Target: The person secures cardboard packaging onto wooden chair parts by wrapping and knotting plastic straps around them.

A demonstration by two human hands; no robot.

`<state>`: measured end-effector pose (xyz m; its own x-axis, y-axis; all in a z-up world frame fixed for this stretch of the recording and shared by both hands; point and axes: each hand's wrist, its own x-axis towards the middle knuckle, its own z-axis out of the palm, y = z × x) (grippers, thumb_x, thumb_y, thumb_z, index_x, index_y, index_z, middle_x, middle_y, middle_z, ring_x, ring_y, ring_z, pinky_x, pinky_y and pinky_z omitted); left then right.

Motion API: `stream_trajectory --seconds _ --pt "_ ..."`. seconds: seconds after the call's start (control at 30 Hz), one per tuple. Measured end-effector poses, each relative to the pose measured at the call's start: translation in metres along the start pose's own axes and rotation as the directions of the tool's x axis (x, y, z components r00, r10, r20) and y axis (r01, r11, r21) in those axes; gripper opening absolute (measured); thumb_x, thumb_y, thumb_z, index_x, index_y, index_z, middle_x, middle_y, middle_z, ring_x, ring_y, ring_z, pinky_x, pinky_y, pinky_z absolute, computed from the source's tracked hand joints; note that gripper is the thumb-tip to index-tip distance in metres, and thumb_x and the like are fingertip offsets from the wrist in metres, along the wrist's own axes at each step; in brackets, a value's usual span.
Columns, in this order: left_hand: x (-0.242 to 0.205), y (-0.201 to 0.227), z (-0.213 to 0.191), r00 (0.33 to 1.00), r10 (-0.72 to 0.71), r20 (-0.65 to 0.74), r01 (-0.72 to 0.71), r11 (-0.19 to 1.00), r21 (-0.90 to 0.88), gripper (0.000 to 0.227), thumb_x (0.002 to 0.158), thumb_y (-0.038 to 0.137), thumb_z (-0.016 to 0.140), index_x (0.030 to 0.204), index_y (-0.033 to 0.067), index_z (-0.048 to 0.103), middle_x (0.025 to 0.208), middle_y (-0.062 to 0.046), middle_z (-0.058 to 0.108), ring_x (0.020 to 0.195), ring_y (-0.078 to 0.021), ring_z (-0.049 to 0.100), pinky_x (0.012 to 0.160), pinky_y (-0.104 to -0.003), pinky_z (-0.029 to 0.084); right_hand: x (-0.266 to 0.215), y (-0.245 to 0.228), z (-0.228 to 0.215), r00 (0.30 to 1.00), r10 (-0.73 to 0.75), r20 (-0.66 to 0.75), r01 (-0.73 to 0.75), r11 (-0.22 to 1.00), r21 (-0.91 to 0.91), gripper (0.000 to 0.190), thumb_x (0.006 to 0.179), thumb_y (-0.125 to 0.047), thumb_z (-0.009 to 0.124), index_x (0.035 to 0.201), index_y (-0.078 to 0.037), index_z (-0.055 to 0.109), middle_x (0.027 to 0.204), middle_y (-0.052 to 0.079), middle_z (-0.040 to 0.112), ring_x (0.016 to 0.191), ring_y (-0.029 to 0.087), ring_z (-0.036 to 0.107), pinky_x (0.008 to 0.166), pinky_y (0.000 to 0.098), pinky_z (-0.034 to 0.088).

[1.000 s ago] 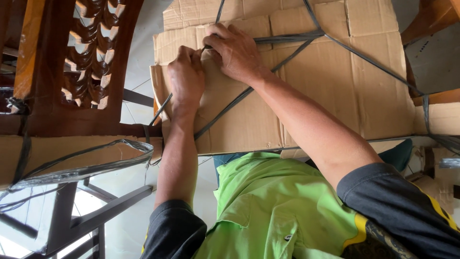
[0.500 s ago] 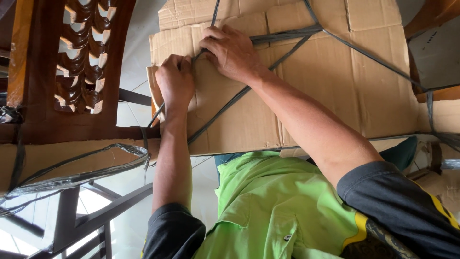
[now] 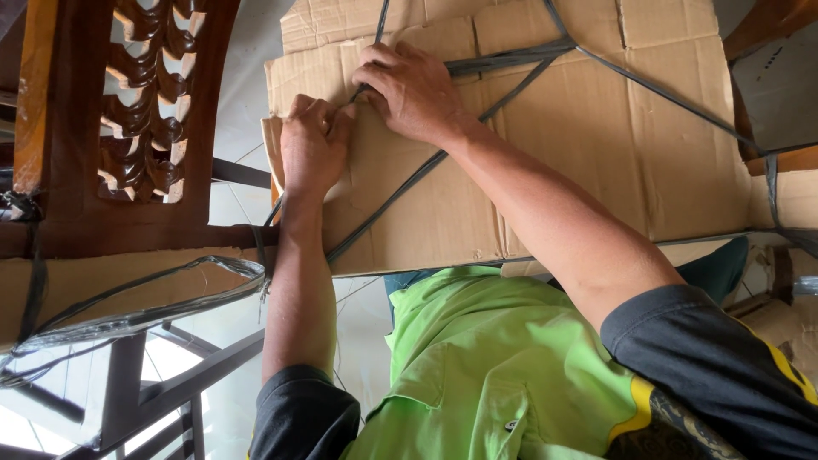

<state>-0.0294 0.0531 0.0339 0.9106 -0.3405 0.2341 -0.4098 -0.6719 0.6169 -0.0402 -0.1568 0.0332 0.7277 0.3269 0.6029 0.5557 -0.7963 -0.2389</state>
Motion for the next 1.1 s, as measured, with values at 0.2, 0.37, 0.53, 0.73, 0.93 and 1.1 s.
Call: stream_trajectory --seconds 0.2,0.37,0.53,0.73,0.93,1.1 --pt "-0.002 0.008 -0.005 0.996 -0.025 0.081 0.016 0.994 0.104 0.021 0.093 0.027 0.069 0.088 0.0082 0.061 0.102 -0.008 0.058 0.077 -0.031 0.062 0.06 -0.049 0.048 0.0 0.0 0.0 0.999 -0.028 -0.023 0.028 0.999 -0.017 0.017 0.089 -0.009 0.076 0.104 -0.014 0.067 0.106 0.001 0.061 0.082 0.025 0.059 0.063 0.0371 0.051" --pt "-0.007 -0.001 0.002 0.989 0.139 -0.053 -0.13 0.98 0.15 0.014 0.098 0.02 0.063 0.091 0.0082 0.064 0.088 -0.008 0.065 0.067 -0.0322 0.06 0.051 -0.047 0.043 -0.001 0.0 0.002 1.0 -0.01 -0.02 0.01 1.0 -0.02 0.011 0.095 -0.011 0.074 0.103 -0.012 0.066 0.107 0.003 0.062 0.081 0.026 0.059 0.062 0.0385 0.05" --pt "-0.01 0.009 0.003 0.993 0.017 -0.114 -0.006 0.995 0.098 0.019 0.102 0.026 0.058 0.092 0.014 0.068 0.068 -0.007 0.067 0.059 -0.0277 0.06 0.054 -0.042 0.044 -0.002 0.0 0.004 0.999 -0.017 -0.027 0.016 1.0 -0.012 0.011 0.095 -0.01 0.074 0.102 -0.01 0.065 0.107 0.003 0.062 0.08 0.026 0.059 0.064 0.0382 0.05" --pt "-0.007 0.011 0.011 0.979 -0.163 -0.12 0.171 0.983 0.066 0.016 0.103 0.03 0.059 0.1 0.017 0.051 0.058 -0.006 0.063 0.051 -0.0321 0.058 0.051 -0.047 0.043 -0.001 0.002 0.005 1.0 0.021 0.014 -0.02 0.999 -0.031 0.014 0.092 -0.014 0.076 0.105 -0.011 0.072 0.107 0.003 0.063 0.083 0.027 0.06 0.066 0.0397 0.052" --pt "-0.011 0.003 0.013 0.989 0.058 -0.139 -0.017 0.959 0.281 0.027 0.105 0.029 0.059 0.093 0.006 0.066 0.103 -0.011 0.056 0.064 -0.039 0.063 0.046 -0.053 0.047 -0.001 0.001 0.002 1.0 -0.018 -0.02 0.018 1.0 0.003 0.01 0.093 -0.015 0.076 0.099 -0.01 0.07 0.107 0.004 0.063 0.075 0.027 0.057 0.065 0.0396 0.049" --pt "-0.009 0.005 0.012 0.991 0.126 -0.045 -0.104 0.937 0.333 0.041 0.102 0.044 0.062 0.09 0.005 0.059 0.099 -0.012 0.054 0.074 -0.0393 0.063 0.048 -0.055 0.045 -0.001 0.0 0.002 0.997 -0.032 -0.068 0.031 0.999 -0.017 0.015 0.09 -0.009 0.079 0.099 -0.011 0.067 0.103 0.003 0.062 0.08 0.024 0.058 0.065 0.0368 0.051"
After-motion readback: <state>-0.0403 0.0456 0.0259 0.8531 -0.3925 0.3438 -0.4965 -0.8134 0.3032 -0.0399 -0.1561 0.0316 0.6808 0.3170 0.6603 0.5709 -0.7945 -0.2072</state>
